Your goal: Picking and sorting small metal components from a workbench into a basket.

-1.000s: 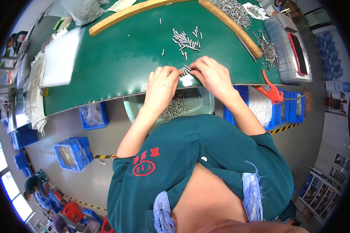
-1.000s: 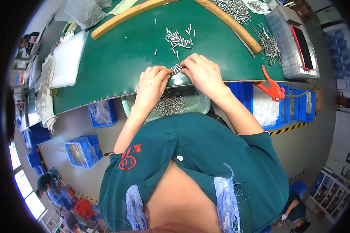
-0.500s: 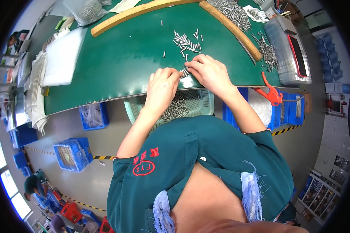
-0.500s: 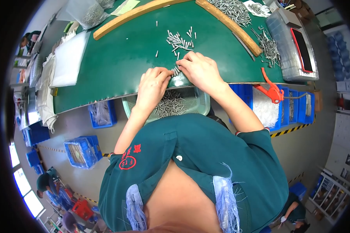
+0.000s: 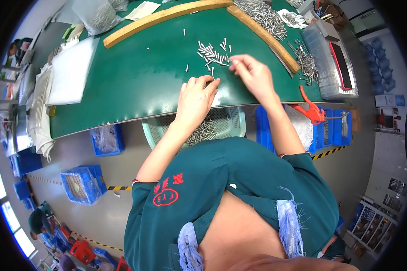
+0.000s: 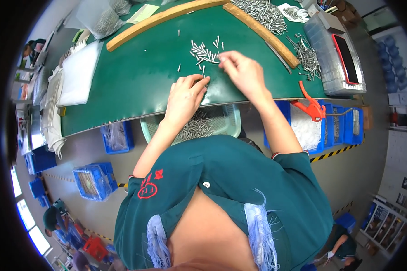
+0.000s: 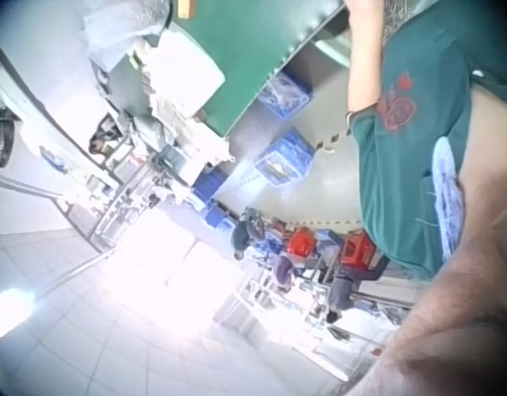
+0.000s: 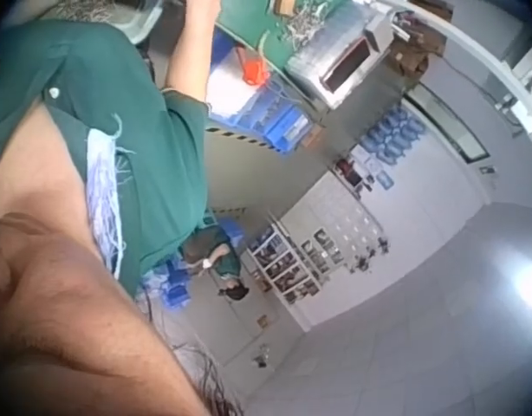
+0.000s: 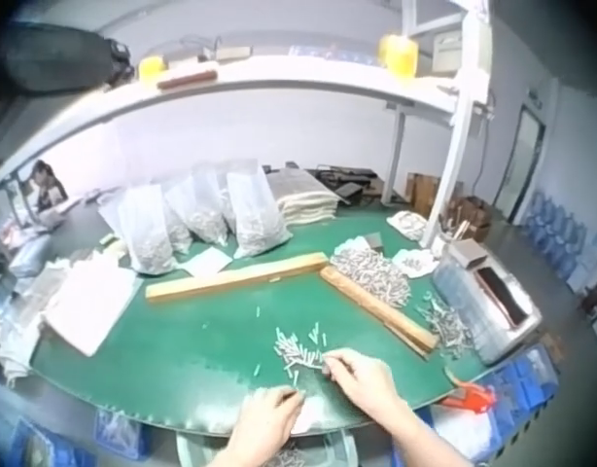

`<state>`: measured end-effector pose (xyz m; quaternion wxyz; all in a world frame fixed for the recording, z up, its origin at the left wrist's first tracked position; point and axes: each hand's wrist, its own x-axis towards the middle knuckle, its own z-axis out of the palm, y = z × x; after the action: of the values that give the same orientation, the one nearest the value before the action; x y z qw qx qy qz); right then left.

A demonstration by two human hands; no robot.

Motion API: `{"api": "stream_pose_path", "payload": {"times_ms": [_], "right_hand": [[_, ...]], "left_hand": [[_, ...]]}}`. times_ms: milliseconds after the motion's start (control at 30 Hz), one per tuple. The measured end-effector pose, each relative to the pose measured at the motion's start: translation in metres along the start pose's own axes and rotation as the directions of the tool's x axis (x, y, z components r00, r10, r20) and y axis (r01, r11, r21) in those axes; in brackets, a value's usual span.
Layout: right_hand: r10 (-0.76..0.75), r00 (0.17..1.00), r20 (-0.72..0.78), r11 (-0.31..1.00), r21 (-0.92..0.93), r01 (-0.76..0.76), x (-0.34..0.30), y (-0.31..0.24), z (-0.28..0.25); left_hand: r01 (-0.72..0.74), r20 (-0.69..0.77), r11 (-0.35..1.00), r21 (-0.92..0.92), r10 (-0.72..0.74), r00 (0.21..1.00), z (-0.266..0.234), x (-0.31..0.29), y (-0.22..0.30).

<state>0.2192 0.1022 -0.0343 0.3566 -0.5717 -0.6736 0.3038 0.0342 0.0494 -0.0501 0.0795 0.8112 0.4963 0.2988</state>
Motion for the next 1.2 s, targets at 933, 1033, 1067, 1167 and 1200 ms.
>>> {"api": "stream_pose_path", "payload": {"times_ms": [933,1033,1067,1167,1200], "right_hand": [[-0.349,0.87,0.348,0.83,-0.316,0.46,-0.018,-0.018,0.012],[-0.347,0.86,0.375,0.81,-0.342,0.476,-0.02,-0.019,0.012],[-0.359,0.859,0.366,0.808,-0.339,0.482,-0.02,-0.019,0.012],[-0.375,0.867,0.329,0.826,-0.306,0.473,-0.021,-0.018,0.015],[-0.379,0.875,0.3,0.844,-0.276,0.46,-0.022,-0.018,0.017]], "left_hand": [[0.15,0.033,0.987,0.06,-0.152,0.988,-0.028,-0.02,-0.014],[0.168,0.044,0.983,0.076,-0.172,0.984,-0.029,-0.022,-0.013],[0.18,0.052,0.981,0.077,-0.184,0.982,-0.029,-0.023,-0.012],[0.195,0.071,0.978,0.069,-0.2,0.977,-0.029,-0.023,-0.008],[0.195,0.071,0.978,0.068,-0.2,0.977,-0.03,-0.024,-0.007]]}}
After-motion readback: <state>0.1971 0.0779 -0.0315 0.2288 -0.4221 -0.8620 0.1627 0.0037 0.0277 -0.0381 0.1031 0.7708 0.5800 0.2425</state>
